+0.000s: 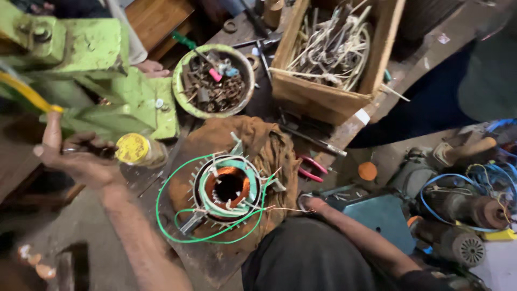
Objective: The person threads green insulated wire through the slots of a motor stator resting on a cloth on the workbench, pressing each loop into place by hand. They use pliers to cut and trim the wire, then pull a white strip through the stator to secure the windings.
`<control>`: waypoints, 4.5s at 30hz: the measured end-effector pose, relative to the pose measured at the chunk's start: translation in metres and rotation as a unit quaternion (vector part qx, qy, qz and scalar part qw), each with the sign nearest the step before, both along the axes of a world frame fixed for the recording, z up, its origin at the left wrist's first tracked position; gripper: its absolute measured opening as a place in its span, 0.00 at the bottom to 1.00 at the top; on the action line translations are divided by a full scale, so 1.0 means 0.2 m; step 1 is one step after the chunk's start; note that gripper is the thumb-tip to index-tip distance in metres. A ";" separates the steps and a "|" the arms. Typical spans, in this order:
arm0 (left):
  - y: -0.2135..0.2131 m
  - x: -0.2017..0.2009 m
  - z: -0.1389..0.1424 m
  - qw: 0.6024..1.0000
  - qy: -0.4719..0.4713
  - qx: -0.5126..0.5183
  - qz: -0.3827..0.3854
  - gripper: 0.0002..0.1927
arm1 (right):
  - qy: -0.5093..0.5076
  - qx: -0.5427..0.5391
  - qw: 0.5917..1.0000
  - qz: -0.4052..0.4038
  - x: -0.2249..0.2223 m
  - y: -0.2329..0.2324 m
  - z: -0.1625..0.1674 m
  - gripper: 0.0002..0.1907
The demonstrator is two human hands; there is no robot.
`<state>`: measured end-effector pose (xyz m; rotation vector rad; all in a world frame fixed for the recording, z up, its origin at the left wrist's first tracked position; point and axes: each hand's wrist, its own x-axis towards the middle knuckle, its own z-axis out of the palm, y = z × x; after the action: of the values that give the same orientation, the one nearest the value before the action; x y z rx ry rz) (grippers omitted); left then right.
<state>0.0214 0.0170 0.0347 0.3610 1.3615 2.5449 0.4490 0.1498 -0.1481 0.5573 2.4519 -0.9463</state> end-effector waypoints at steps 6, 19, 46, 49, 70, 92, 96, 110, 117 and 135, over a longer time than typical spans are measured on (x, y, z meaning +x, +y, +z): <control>-0.50 0.26 -0.05 0.984 0.060 -0.166 0.012 0.27 | -0.125 -0.030 0.963 -0.238 0.21 0.07 -0.05 0.44; -0.23 1.33 0.35 0.716 0.565 -0.402 -0.079 0.13 | 0.331 -0.214 0.892 -0.223 0.41 0.04 1.29 0.11; -0.27 1.22 0.35 0.690 0.570 -0.397 -0.202 0.19 | 0.357 -0.107 0.888 -0.270 -0.01 -0.25 1.15 0.08; -0.28 1.21 0.34 0.690 0.575 -0.391 -0.200 0.19 | 0.362 -0.115 0.887 -0.263 -0.02 -0.25 1.17 0.08; -0.23 1.23 0.23 0.710 0.587 -0.367 -0.129 0.08 | 0.374 -0.035 0.914 -0.155 -0.19 -0.02 1.31 0.11; -0.24 1.22 0.24 0.720 0.573 -0.361 -0.150 0.08 | 0.391 0.031 0.915 -0.099 -0.18 -0.02 1.34 0.12; -0.24 1.23 0.24 0.721 0.567 -0.368 -0.152 0.07 | 0.364 0.053 0.925 -0.099 -0.16 -0.05 1.28 0.13; -0.24 1.22 0.25 0.723 0.568 -0.360 -0.158 0.14 | 0.402 0.065 0.907 -0.110 -0.18 -0.06 1.34 0.12; -0.25 1.21 0.26 0.712 0.563 -0.373 -0.192 0.15 | 0.428 0.056 0.901 -0.040 -0.14 -0.16 1.29 0.13; -0.25 1.22 0.27 0.713 0.552 -0.382 -0.206 0.17 | 0.430 0.105 0.894 -0.074 -0.13 -0.09 1.30 0.13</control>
<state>0.2649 -0.0335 0.0879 1.8810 2.1342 1.0639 0.4228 0.1315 0.1127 0.4543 3.3729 -1.1724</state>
